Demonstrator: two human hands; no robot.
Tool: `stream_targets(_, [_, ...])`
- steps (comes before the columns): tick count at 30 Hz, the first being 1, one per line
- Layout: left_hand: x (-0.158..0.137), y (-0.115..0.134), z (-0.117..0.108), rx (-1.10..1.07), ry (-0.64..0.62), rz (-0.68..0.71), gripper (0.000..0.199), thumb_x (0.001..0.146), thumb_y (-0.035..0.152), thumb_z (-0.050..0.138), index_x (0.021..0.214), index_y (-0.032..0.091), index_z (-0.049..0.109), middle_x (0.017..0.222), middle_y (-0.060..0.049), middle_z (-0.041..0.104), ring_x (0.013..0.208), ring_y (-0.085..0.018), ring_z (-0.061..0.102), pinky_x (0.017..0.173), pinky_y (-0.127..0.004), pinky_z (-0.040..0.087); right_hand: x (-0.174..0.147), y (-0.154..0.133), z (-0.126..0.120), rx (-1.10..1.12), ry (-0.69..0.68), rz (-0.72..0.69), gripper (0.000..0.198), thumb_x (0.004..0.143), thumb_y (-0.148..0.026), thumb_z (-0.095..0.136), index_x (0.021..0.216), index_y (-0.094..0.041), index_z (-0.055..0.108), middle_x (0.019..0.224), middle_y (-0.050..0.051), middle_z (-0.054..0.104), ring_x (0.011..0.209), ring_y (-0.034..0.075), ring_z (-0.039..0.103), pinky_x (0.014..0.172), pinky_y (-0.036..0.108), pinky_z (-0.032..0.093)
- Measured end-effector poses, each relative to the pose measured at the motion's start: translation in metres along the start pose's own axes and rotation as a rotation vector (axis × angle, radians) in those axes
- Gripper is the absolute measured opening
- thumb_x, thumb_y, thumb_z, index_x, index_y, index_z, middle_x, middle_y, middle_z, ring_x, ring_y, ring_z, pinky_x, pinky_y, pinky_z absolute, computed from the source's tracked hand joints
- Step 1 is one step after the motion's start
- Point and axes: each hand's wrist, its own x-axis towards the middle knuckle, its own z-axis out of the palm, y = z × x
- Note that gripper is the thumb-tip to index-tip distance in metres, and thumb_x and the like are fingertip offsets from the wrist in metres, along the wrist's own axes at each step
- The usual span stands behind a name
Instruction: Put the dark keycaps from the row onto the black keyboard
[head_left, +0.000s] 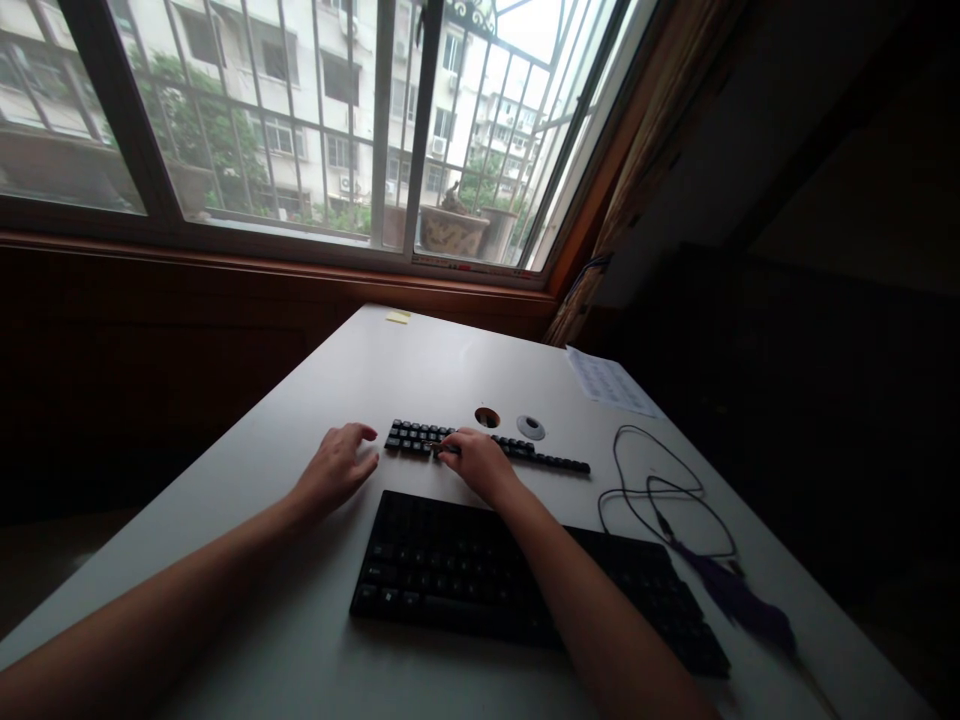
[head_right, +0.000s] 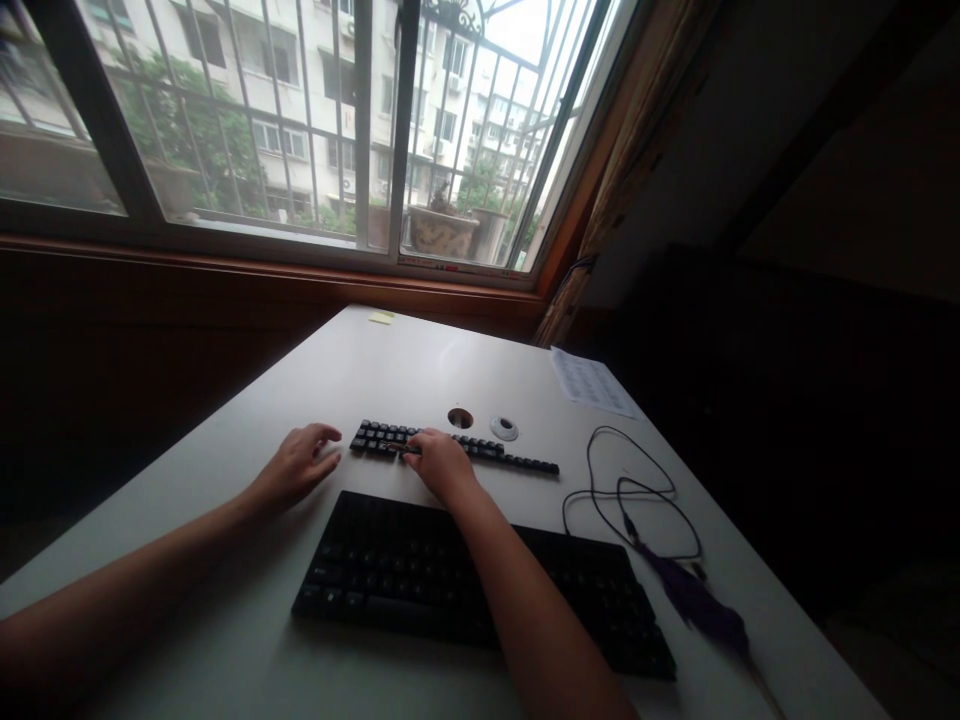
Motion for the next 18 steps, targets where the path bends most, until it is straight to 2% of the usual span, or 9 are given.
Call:
stream_targets(7, [-0.001, -0.003, 0.002, 0.042, -0.001, 0.043, 0.026, 0.087, 0.031, 0.053, 0.108, 0.018, 0.058, 0.109, -0.010, 0.062, 0.104, -0.030, 0.055, 0.092, -0.043, 0.045, -0.007, 0.006, -0.009, 0.052, 0.090, -0.087, 0.017, 0.087, -0.027, 0.068, 0.102, -0.022, 0.074, 0.092, 0.005, 0.070, 0.083, 0.017, 0.067, 0.079, 0.028, 0.050])
stream_targets(10, [0.000, -0.002, 0.002, 0.049, 0.004, 0.049, 0.024, 0.086, 0.030, 0.053, 0.106, 0.018, 0.059, 0.107, -0.010, 0.063, 0.103, -0.029, 0.056, 0.089, -0.042, 0.047, -0.014, 0.010, -0.012, 0.045, 0.069, -0.143, 0.017, 0.090, -0.025, 0.063, 0.103, -0.023, 0.074, 0.093, 0.005, 0.069, 0.083, 0.016, 0.067, 0.080, 0.027, 0.051])
stream_targets(15, [0.000, 0.003, -0.001, 0.031, 0.003, 0.017, 0.022, 0.086, 0.027, 0.053, 0.103, 0.017, 0.062, 0.103, -0.009, 0.066, 0.097, -0.028, 0.059, 0.085, -0.041, 0.048, -0.026, 0.012, -0.009, -0.026, -0.007, -0.217, 0.033, 0.090, -0.016, 0.056, 0.119, -0.027, 0.067, 0.113, 0.004, 0.067, 0.095, 0.016, 0.067, 0.087, 0.027, 0.052])
stream_targets(18, [0.000, 0.005, -0.002, 0.035, 0.006, 0.010, 0.022, 0.086, 0.026, 0.053, 0.103, 0.017, 0.063, 0.099, -0.009, 0.067, 0.096, -0.028, 0.059, 0.084, -0.040, 0.048, -0.028, 0.011, -0.005, -0.051, -0.035, -0.225, 0.038, 0.090, -0.017, 0.055, 0.125, -0.028, 0.064, 0.124, 0.003, 0.064, 0.103, 0.017, 0.066, 0.091, 0.028, 0.051])
